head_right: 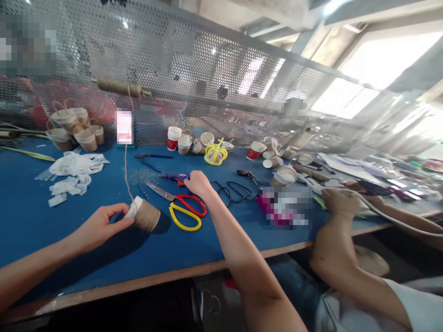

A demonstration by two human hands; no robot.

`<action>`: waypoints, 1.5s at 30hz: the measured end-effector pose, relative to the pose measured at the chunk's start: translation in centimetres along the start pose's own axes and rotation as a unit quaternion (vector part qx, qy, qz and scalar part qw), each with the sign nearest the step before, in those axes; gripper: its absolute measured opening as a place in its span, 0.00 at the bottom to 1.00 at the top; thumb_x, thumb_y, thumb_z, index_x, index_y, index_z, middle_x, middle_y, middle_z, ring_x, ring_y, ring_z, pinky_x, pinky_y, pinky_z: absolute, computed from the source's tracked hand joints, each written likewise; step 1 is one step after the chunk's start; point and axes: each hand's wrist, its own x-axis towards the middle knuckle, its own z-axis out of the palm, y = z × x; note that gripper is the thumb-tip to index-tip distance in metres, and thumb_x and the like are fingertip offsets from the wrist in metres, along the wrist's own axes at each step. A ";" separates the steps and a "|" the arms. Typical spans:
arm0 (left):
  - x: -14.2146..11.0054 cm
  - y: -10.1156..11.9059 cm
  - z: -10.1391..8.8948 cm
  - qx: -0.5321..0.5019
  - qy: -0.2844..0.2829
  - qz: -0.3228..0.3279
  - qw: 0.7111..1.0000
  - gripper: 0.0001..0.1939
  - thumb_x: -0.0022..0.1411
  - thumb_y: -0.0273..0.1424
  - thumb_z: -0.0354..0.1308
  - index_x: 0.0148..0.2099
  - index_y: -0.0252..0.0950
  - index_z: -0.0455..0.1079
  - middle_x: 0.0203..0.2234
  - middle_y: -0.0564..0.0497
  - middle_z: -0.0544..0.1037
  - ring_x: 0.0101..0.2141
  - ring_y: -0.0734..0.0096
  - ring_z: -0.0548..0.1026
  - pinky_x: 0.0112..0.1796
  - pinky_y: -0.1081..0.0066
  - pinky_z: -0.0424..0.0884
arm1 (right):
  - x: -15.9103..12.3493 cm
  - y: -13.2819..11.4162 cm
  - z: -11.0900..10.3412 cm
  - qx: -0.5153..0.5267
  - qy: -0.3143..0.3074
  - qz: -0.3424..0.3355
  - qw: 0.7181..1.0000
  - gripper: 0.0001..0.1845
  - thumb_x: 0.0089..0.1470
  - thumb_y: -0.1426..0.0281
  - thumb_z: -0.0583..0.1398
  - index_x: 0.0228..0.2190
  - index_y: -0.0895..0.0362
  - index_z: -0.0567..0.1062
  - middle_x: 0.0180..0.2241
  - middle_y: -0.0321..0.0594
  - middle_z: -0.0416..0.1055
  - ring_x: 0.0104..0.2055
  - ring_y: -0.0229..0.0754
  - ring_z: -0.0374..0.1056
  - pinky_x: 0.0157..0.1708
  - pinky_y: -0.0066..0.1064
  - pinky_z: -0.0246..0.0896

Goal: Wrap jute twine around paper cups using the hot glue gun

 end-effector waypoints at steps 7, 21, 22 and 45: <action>0.7 -0.1 0.0 -0.006 -0.007 -0.001 1.000 0.10 0.56 0.34 0.49 0.28 0.33 0.65 0.25 0.53 0.69 0.28 0.70 0.65 0.33 0.72 0.60 | 1.3 1.7 1.2 0.013 -0.051 0.067 0.996 0.16 0.54 0.65 0.55 0.43 0.59 0.67 0.44 0.42 0.65 0.41 0.43 0.65 0.39 0.39 0.63; 0.4 -1.2 -0.6 -0.076 0.024 -0.014 0.997 0.11 0.57 0.35 0.49 0.28 0.33 0.64 0.23 0.55 0.66 0.27 0.74 0.63 0.31 0.75 0.60 | -6.5 -2.6 -0.8 0.311 -0.084 -0.060 0.945 0.12 0.45 0.63 0.59 0.27 0.60 0.70 0.16 0.32 0.64 0.16 0.30 0.58 0.15 0.23 0.55; 0.5 -1.3 -0.7 -0.070 0.026 -0.016 0.997 0.11 0.57 0.35 0.49 0.28 0.33 0.63 0.22 0.55 0.66 0.27 0.74 0.63 0.31 0.75 0.60 | -7.0 -2.8 -0.7 0.292 -0.092 -0.063 0.950 0.11 0.46 0.63 0.59 0.27 0.59 0.71 0.15 0.31 0.64 0.15 0.30 0.57 0.15 0.24 0.55; 0.4 -1.4 -0.9 -0.038 0.025 -0.031 0.998 0.10 0.58 0.35 0.49 0.31 0.33 0.66 0.25 0.54 0.69 0.27 0.74 0.64 0.30 0.75 0.60 | -8.3 -0.5 0.3 -0.128 0.052 -0.414 0.900 0.15 0.50 0.72 0.50 0.30 0.51 0.76 0.16 0.40 0.65 0.22 0.42 0.62 0.23 0.35 0.58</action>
